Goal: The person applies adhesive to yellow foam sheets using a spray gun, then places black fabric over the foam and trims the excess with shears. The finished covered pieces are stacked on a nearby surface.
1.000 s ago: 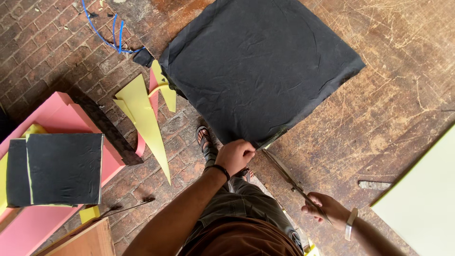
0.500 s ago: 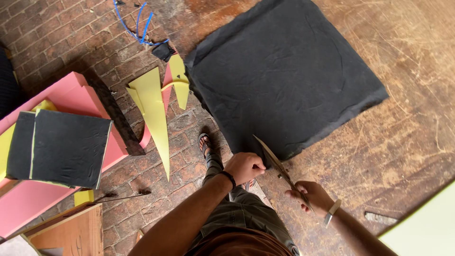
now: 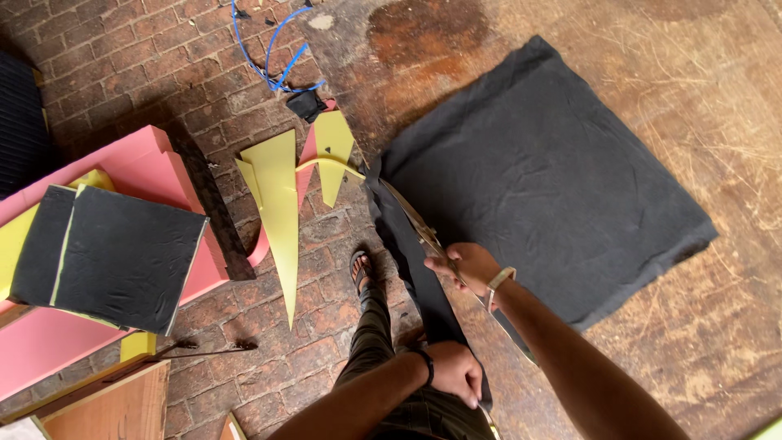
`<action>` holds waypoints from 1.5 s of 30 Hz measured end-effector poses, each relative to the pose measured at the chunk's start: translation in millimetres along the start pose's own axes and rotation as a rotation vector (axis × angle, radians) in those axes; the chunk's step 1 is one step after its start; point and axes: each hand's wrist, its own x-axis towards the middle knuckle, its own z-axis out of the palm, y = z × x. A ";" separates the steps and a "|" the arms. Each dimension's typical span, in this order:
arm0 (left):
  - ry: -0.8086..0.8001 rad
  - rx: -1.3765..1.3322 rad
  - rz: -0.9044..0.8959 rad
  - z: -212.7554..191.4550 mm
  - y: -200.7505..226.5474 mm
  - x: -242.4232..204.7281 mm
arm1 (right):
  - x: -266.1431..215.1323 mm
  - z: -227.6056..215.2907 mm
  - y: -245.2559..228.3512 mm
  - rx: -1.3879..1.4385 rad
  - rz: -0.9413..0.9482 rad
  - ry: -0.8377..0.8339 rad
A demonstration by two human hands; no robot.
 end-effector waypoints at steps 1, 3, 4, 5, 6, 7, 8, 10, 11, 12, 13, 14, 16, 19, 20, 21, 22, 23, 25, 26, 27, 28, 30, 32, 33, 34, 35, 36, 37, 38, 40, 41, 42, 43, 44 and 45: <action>-0.092 -0.038 0.025 1.4 -7.3 3.8 | 7.0 5.3 -14.4 -0.007 -0.017 0.003; -0.257 -0.085 0.018 -2.2 -23.9 10.9 | 19.8 14.4 -39.1 -0.021 -0.050 0.010; -0.329 -0.094 -0.015 -6.0 -32.6 13.5 | 24.4 16.4 -47.5 -0.051 -0.060 0.022; -0.400 -0.106 -0.048 -11.0 -42.0 14.4 | 27.6 18.7 -52.4 -0.081 -0.070 0.031; -0.335 0.011 -0.022 -19.5 -52.9 11.7 | 29.6 20.7 -54.2 -0.111 -0.079 0.041; -0.272 0.128 0.000 -27.7 -64.7 3.2 | 29.4 23.3 -52.8 -0.039 -0.080 0.021; -0.188 0.202 -0.152 -41.4 -79.8 -13.0 | 26.7 25.5 -47.4 0.033 -0.081 0.001; -0.051 0.363 -0.442 -84.7 -111.4 -57.5 | 19.4 23.7 -30.0 0.123 -0.113 -0.021; -0.004 0.447 -0.586 -107.6 -124.9 -84.5 | 12.8 25.2 -17.3 0.147 -0.142 -0.027; 0.045 0.532 -0.729 -127.9 -134.9 -112.3 | 6.1 28.3 -3.5 0.170 -0.171 -0.033; 0.314 0.365 -0.810 -145.4 -140.8 -140.7 | -0.3 32.2 10.9 0.166 -0.110 -0.018; 0.524 0.222 -0.860 -157.0 -141.3 -166.5 | -6.5 36.9 25.5 0.162 -0.049 -0.002; 0.863 0.199 -0.909 -187.5 -128.0 -188.1 | -14.1 44.8 50.8 0.197 0.005 0.029; 1.101 0.029 -0.611 -227.3 -84.3 -179.5 | -32.5 70.1 86.3 0.351 0.014 0.079; 1.180 0.012 -0.469 -239.4 -67.6 -167.9 | -37.2 80.2 94.8 0.414 0.014 0.099; 1.222 0.147 -0.412 -250.6 -51.3 -156.3 | -40.5 89.7 100.3 0.485 0.011 0.126; 1.261 0.282 -0.349 -260.7 -36.2 -144.2 | -43.7 96.7 104.3 0.474 0.032 0.152; 1.194 0.360 -0.355 -274.7 -22.5 -131.0 | -49.2 106.6 107.2 0.475 0.058 0.187; 1.048 0.525 -0.354 -299.7 -0.8 -101.6 | -62.2 127.8 106.3 0.555 0.111 0.257; 0.982 0.661 -0.324 -302.7 5.8 -87.1 | -69.8 139.2 102.4 0.633 0.136 0.293; 0.927 0.805 -0.288 -311.3 9.6 -75.1 | -68.0 146.3 94.0 0.709 0.146 0.328; 0.871 0.947 -0.248 -320.1 11.1 -65.1 | -63.2 149.6 85.4 0.767 0.125 0.383; 0.886 0.987 -0.135 -304.2 -0.3 -71.0 | -72.3 183.4 69.6 0.905 0.127 0.468; 0.892 0.913 -0.070 -278.8 -4.3 -52.2 | -77.4 205.9 64.3 0.998 0.201 0.553; 0.887 0.850 -0.083 -270.4 -5.8 -50.8 | -71.7 209.9 60.4 1.034 0.216 0.583; 0.881 0.788 -0.096 -264.0 -4.5 -46.3 | -69.4 210.3 60.6 1.080 0.200 0.626; 0.843 0.524 -0.046 -250.8 -4.8 -49.3 | -72.9 222.7 59.2 1.130 0.197 0.645; 0.796 0.261 -0.001 -235.2 -2.5 -50.5 | -76.6 237.0 57.8 1.180 0.194 0.665; 0.740 -0.003 0.047 -221.0 1.6 -49.6 | -82.9 247.4 60.6 1.151 0.210 0.670; 0.701 -0.295 -0.084 -210.7 5.7 -51.6 | -90.3 258.0 63.8 1.121 0.226 0.674; 0.607 -0.874 -0.328 -200.8 24.2 -37.1 | -100.1 261.7 75.1 1.127 0.228 0.701; 0.723 -0.545 -0.309 -194.4 31.6 -33.8 | -107.8 267.3 81.0 1.170 0.228 0.709; 0.825 -0.213 -0.284 -187.5 37.4 -32.0 | -115.4 273.6 87.5 1.213 0.227 0.716; 0.921 0.121 -0.266 -178.6 38.8 -35.5 | -124.5 282.3 95.1 1.198 0.241 0.717; 0.980 0.182 -0.331 -167.3 38.3 -40.6 | -134.0 290.2 103.7 1.182 0.255 0.718; 1.045 0.248 -0.388 -162.7 38.3 -41.0 | -137.1 290.0 112.8 1.163 0.256 0.722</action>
